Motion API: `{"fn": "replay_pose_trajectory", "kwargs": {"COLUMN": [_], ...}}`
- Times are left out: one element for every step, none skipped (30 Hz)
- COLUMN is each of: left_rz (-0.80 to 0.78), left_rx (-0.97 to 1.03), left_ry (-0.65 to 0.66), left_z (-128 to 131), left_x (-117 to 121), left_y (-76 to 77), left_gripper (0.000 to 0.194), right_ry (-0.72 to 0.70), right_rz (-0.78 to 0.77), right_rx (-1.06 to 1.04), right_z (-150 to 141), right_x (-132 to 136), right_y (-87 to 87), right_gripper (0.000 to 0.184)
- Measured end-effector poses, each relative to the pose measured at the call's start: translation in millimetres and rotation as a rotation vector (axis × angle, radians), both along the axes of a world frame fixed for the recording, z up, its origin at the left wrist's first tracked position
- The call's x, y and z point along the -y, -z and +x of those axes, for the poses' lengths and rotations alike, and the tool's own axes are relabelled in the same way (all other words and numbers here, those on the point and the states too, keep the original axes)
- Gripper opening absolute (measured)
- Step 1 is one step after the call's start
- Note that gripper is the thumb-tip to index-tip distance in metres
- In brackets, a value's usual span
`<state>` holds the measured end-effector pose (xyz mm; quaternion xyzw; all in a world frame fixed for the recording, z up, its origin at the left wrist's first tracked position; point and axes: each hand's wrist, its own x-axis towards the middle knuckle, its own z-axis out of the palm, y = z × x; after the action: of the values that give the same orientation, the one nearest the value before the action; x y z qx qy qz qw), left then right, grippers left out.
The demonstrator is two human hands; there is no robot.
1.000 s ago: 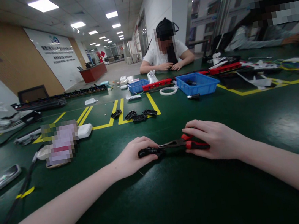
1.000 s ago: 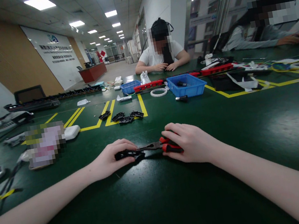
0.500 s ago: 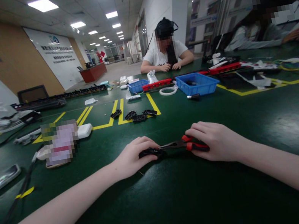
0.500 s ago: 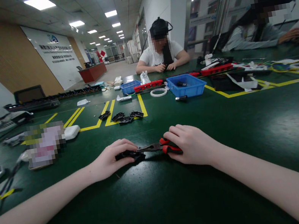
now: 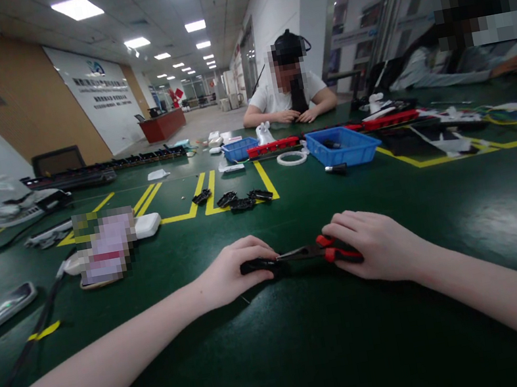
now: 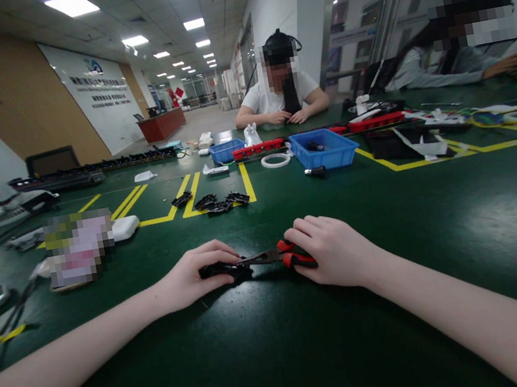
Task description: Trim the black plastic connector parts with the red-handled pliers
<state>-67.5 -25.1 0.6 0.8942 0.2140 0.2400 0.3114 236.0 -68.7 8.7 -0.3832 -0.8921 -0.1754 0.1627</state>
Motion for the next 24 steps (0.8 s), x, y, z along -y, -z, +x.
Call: {"fn": "replay_pose_trajectory", "kwargs": {"left_rz": [0.000,-0.002,-0.004,-0.005,-0.006,-0.004,-0.003,-0.003,-0.004,-0.009,-0.014,-0.021,-0.027,-0.033,-0.039,-0.043,-0.046,-0.046,-0.044,-0.039,-0.031,-0.021,-0.010,0.000], "left_rx": [-0.002,-0.005,-0.007,-0.004,0.002,0.010,0.016,0.017,0.015,0.011,0.006,0.003,0.001,0.001,0.003,0.004,0.004,0.003,0.002,0.002,0.001,0.000,-0.003,-0.007], "left_ry": [0.002,0.004,0.008,0.010,0.010,0.011,0.013,0.015,0.017,0.018,0.018,0.016,0.015,0.012,0.008,0.005,0.004,0.004,0.006,0.009,0.010,0.007,0.003,0.001], "left_z": [-0.1,-0.1,-0.2,-0.3,-0.3,-0.3,-0.4,-0.4,-0.5,-0.5,-0.6,-0.7,-0.8,-0.9,-1.0,-1.0,-1.0,-1.0,-1.0,-1.0,-1.0,-1.0,-1.1,-1.2], "left_x": [0.1,0.1,0.0,-0.1,-0.2,-0.5,-0.9,-1.3,-1.8,-2.4,-2.8,-3.2,-3.5,-3.6,-3.6,-3.6,-3.6,-3.7,-3.8,-3.9,-4.1,-4.3,-4.4,-4.5], "left_y": [-0.1,-0.1,0.0,0.2,0.4,0.6,0.9,1.2,1.5,1.7,1.8,1.9,1.9,1.9,2.0,2.0,2.1,2.2,2.2,2.3,2.3,2.3,2.2,2.2], "left_gripper": [0.025,0.026,0.027,0.027,0.027,0.027,0.027,0.027,0.027,0.027,0.027,0.027,0.027,0.027,0.027,0.027,0.028,0.028,0.028,0.028,0.029,0.029,0.028,0.028], "right_ry": [0.000,0.002,0.004,0.005,0.006,0.006,0.006,0.005,0.005,0.006,0.005,0.003,0.001,-0.002,-0.005,-0.007,-0.007,-0.007,-0.008,-0.010,-0.012,-0.013,-0.016,-0.020], "right_rz": [-0.005,-0.007,-0.009,-0.009,-0.009,-0.011,-0.013,-0.016,-0.017,-0.017,-0.016,-0.014,-0.013,-0.013,-0.013,-0.015,-0.016,-0.019,-0.022,-0.025,-0.027,-0.027,-0.022,-0.011], "right_rx": [0.000,0.000,0.001,0.001,0.001,0.000,-0.003,-0.006,-0.010,-0.013,-0.016,-0.019,-0.022,-0.025,-0.027,-0.028,-0.028,-0.028,-0.027,-0.026,-0.026,-0.025,-0.026,-0.027], "right_z": [-0.3,-0.5,-0.7,-0.8,-0.8,-0.8,-0.7,-0.5,-0.3,-0.2,-0.1,-0.1,-0.1,-0.1,-0.1,-0.1,0.0,0.1,0.4,0.7,1.1,1.5,1.9,2.2], "right_x": [-0.1,-0.3,-0.5,-0.7,-0.9,-1.0,-1.1,-1.1,-1.1,-1.0,-0.9,-0.8,-0.6,-0.4,-0.3,-0.2,-0.2,-0.3,-0.6,-1.0,-1.5,-2.1,-2.6,-2.9], "right_y": [-0.1,-0.1,-0.1,0.0,0.0,0.0,0.0,0.0,0.0,-0.1,-0.2,-0.3,-0.5,-0.6,-0.8,-0.8,-0.8,-0.7,-0.5,-0.2,0.3,0.8,1.3,1.6], "right_gripper": [0.027,0.026,0.026,0.026,0.026,0.026,0.027,0.027,0.027,0.027,0.026,0.026,0.026,0.026,0.026,0.026,0.026,0.026,0.026,0.026,0.026,0.026,0.026,0.026]}}
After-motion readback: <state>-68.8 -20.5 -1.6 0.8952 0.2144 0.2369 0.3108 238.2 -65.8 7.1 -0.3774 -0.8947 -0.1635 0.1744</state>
